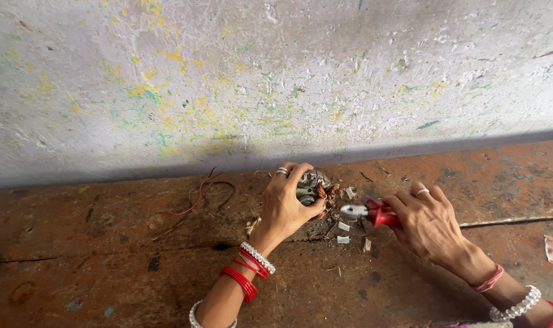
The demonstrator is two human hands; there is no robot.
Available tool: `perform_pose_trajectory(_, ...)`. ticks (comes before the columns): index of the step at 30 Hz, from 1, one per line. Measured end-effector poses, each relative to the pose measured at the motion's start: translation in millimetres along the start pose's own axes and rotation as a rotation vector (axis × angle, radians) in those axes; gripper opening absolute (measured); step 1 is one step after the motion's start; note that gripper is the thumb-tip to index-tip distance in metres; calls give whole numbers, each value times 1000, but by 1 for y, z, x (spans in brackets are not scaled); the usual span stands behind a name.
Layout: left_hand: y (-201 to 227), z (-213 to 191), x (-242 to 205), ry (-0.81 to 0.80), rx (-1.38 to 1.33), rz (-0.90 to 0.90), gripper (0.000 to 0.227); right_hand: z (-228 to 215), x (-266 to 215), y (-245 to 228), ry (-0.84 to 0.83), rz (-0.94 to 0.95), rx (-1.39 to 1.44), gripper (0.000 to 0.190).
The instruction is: The person uses pliers to remove insulation and separate copper windings from a small electrical motor stator. The person repeatedly pulls and cuts the windings, accumulating debris on the work surface.
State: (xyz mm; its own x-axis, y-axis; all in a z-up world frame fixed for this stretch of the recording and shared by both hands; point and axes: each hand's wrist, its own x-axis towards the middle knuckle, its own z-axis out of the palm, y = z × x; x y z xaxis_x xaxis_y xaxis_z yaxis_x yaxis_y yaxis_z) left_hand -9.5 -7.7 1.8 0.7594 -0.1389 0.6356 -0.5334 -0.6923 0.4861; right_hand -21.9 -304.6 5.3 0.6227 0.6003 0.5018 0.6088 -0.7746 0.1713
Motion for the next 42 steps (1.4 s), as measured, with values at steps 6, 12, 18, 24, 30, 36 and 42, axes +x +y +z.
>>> perform_pose_trajectory(6,9,4,-3,-23,10,-272,65,2,5,-6,-485,372,119,41)
perform_pose_trajectory(12,5,-3,-2,98,1,-181,40,1,24,-12,-366,310,116,59)
perform_pose_trajectory(18,10,-9,-1,105,16,-181,39,1,40,-23,-544,364,126,48)
perform_pose_trajectory(24,10,-6,-1,140,56,-156,43,-11,50,-34,-540,402,93,42)
perform_pose_trajectory(30,5,1,-6,113,41,-180,39,-11,66,-40,-667,370,-82,32)
perform_pose_trajectory(36,-3,3,-5,119,-56,-148,37,-3,69,-14,-515,111,-151,32)
perform_pose_trajectory(42,-6,0,-4,145,-103,-62,38,-5,70,-1,-898,261,115,29)
